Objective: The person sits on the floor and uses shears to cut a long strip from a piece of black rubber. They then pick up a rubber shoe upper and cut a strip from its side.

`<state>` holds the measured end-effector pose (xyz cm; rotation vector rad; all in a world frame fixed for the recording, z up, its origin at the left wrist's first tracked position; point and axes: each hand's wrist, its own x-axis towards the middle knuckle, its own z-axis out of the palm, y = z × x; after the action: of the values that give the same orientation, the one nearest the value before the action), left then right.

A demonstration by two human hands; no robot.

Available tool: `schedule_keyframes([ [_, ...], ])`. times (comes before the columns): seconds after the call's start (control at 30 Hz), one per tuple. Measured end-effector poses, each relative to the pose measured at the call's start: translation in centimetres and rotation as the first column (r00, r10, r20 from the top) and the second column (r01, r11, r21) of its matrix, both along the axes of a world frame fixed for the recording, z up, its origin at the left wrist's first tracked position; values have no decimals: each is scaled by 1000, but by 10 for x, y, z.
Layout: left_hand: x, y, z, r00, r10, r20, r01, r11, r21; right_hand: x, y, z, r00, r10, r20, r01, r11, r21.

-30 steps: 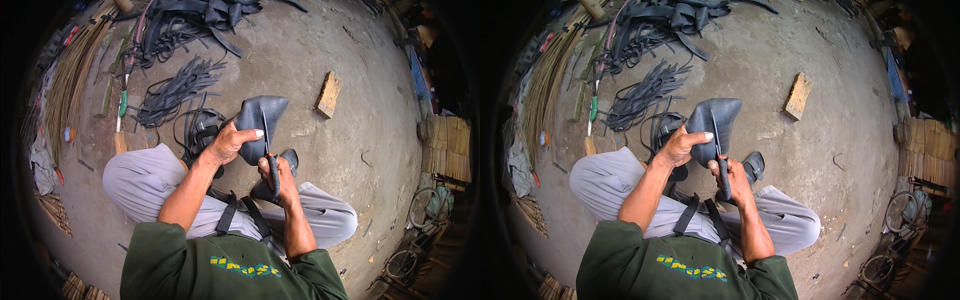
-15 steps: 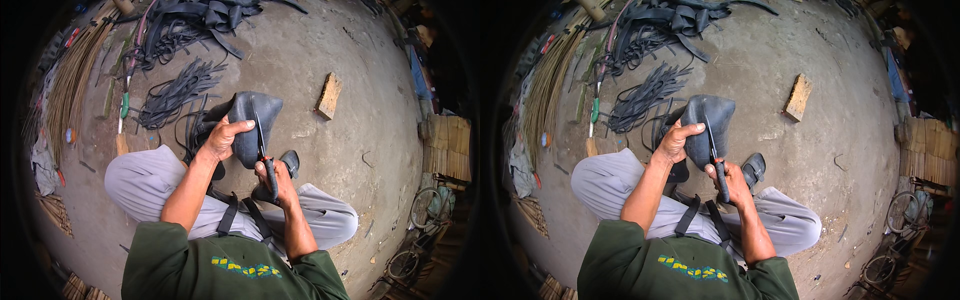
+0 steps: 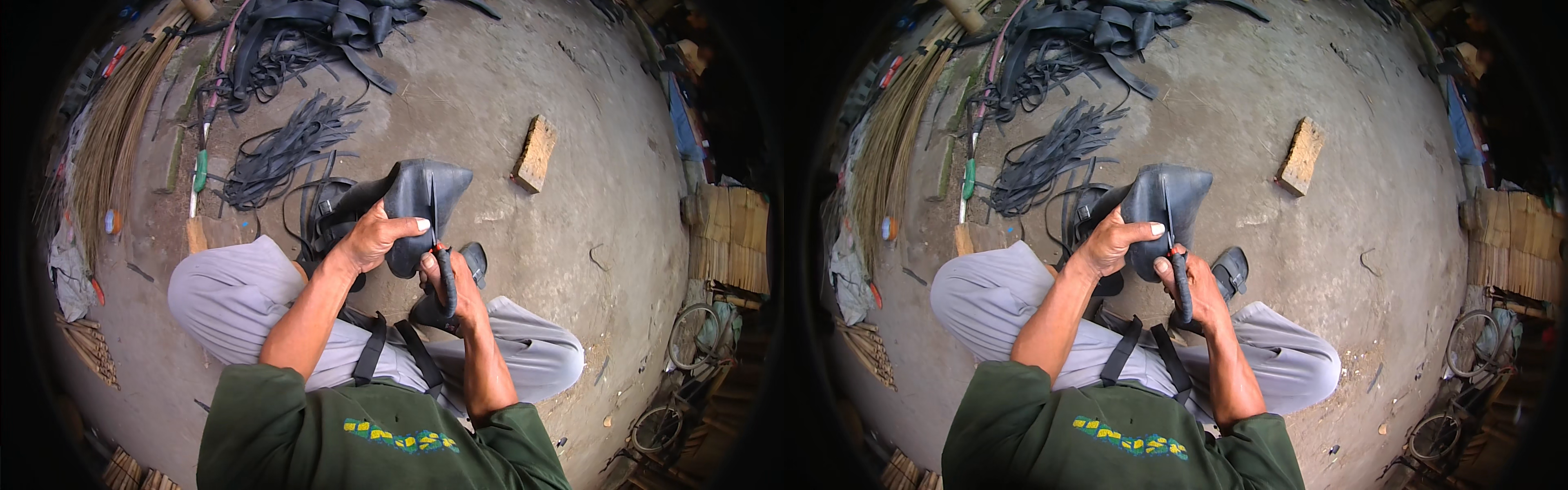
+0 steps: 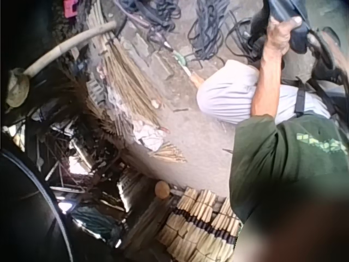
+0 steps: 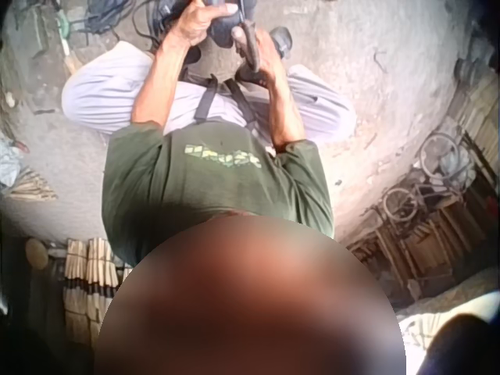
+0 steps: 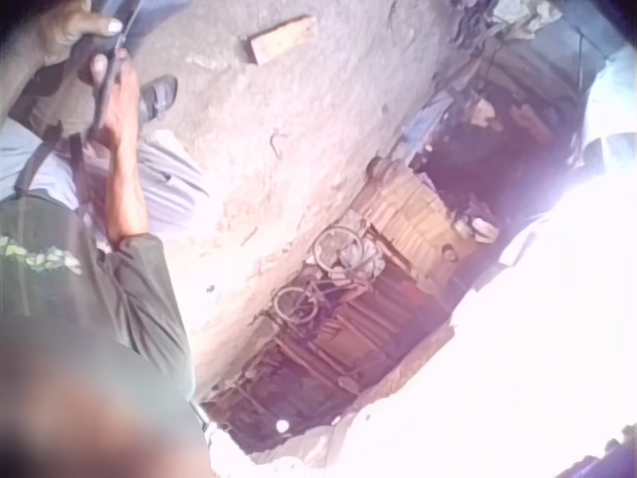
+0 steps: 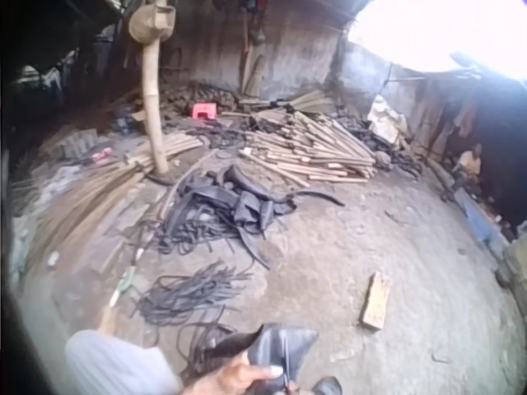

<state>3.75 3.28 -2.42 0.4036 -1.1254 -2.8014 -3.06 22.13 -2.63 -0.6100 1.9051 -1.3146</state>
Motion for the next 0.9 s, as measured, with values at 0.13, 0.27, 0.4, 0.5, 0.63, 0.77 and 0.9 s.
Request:
schedule_keyframes([
  [0.13,2,1,-4,1000,-2,5,2,1000,-22,1,0,1,998,-21,65,18,999,46],
  [0.27,1,-11,-5,999,37,30,-43,966,255,7,8,9,996,-8,94,-4,992,122],
  [0.4,-1,-21,-5,996,84,3,-83,974,212,14,9,8,990,32,140,-47,993,105],
  [0.5,-1,-16,-4,995,96,16,-97,989,109,12,5,1,992,41,120,-46,998,38],
  [0.63,0,-4,-2,995,99,10,-99,995,26,5,-1,-4,1000,25,5,-24,999,-49],
  [0.77,-1,-4,0,996,87,-8,-87,996,19,2,4,4,998,68,15,-69,991,112],
  [0.9,-1,-4,-1,997,76,-29,-76,997,10,3,7,6,999,48,27,-51,983,175],
])
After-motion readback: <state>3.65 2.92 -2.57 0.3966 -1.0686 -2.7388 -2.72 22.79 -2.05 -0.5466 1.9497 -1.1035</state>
